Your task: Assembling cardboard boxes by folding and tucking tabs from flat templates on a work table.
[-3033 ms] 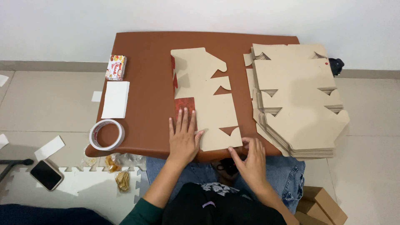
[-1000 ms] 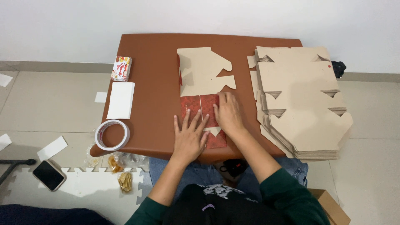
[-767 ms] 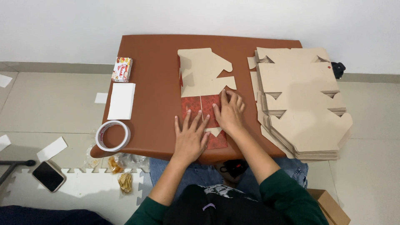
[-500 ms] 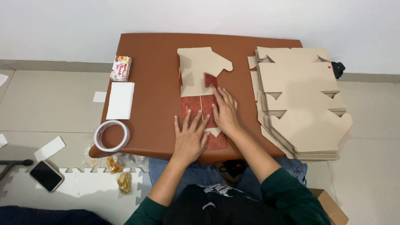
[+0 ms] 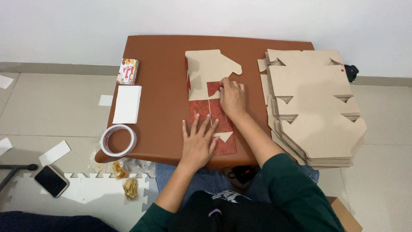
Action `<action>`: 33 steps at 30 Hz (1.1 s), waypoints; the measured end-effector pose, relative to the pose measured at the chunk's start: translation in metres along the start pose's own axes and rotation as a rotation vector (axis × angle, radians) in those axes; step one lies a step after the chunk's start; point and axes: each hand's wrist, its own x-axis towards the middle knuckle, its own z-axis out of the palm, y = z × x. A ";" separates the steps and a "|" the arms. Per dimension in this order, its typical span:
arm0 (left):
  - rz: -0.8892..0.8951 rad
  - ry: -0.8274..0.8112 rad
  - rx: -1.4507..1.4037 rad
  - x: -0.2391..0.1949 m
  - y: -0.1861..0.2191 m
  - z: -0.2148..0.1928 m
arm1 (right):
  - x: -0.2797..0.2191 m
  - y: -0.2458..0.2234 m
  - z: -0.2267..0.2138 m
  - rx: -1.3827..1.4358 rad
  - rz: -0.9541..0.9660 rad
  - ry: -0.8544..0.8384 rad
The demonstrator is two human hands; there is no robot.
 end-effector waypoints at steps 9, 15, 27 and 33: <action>0.014 0.009 -0.014 0.000 -0.003 0.002 | -0.003 -0.022 -0.016 -0.009 0.314 -0.029; 0.006 -0.012 -0.022 0.001 -0.002 -0.001 | -0.001 -0.026 -0.022 0.193 0.219 -0.024; 0.029 0.046 -0.005 0.001 -0.004 0.005 | 0.045 -0.006 -0.006 0.059 0.029 -0.256; 0.020 -0.036 -0.036 0.003 -0.004 0.001 | 0.086 0.013 0.033 -0.051 0.003 -0.222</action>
